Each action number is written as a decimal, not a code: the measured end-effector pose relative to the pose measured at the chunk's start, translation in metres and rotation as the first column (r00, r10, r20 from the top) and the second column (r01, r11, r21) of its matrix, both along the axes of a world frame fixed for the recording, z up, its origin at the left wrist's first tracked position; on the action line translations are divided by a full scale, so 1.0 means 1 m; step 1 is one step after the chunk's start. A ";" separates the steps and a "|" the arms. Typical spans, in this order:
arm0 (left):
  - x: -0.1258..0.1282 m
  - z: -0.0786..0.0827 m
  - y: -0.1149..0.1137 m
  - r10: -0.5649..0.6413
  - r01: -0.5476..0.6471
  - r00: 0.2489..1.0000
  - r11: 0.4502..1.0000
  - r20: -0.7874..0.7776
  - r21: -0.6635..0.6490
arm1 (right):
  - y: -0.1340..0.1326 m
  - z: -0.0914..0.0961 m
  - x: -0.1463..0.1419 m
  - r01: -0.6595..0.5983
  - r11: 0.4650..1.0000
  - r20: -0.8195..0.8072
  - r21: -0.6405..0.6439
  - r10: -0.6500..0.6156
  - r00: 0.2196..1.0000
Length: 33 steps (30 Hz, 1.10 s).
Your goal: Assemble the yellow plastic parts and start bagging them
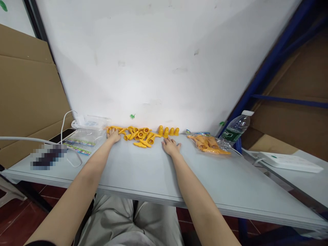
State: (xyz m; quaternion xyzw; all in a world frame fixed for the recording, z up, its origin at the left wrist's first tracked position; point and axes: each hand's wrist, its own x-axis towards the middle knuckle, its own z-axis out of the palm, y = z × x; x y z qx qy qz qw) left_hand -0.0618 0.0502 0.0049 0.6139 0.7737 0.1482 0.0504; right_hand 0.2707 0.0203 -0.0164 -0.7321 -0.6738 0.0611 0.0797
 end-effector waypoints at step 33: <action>0.055 -0.001 -0.046 -0.210 -0.272 0.501 0.883 0.840 0.383 | -0.027 0.022 -0.054 -0.193 0.942 -0.118 0.275 0.233 0.965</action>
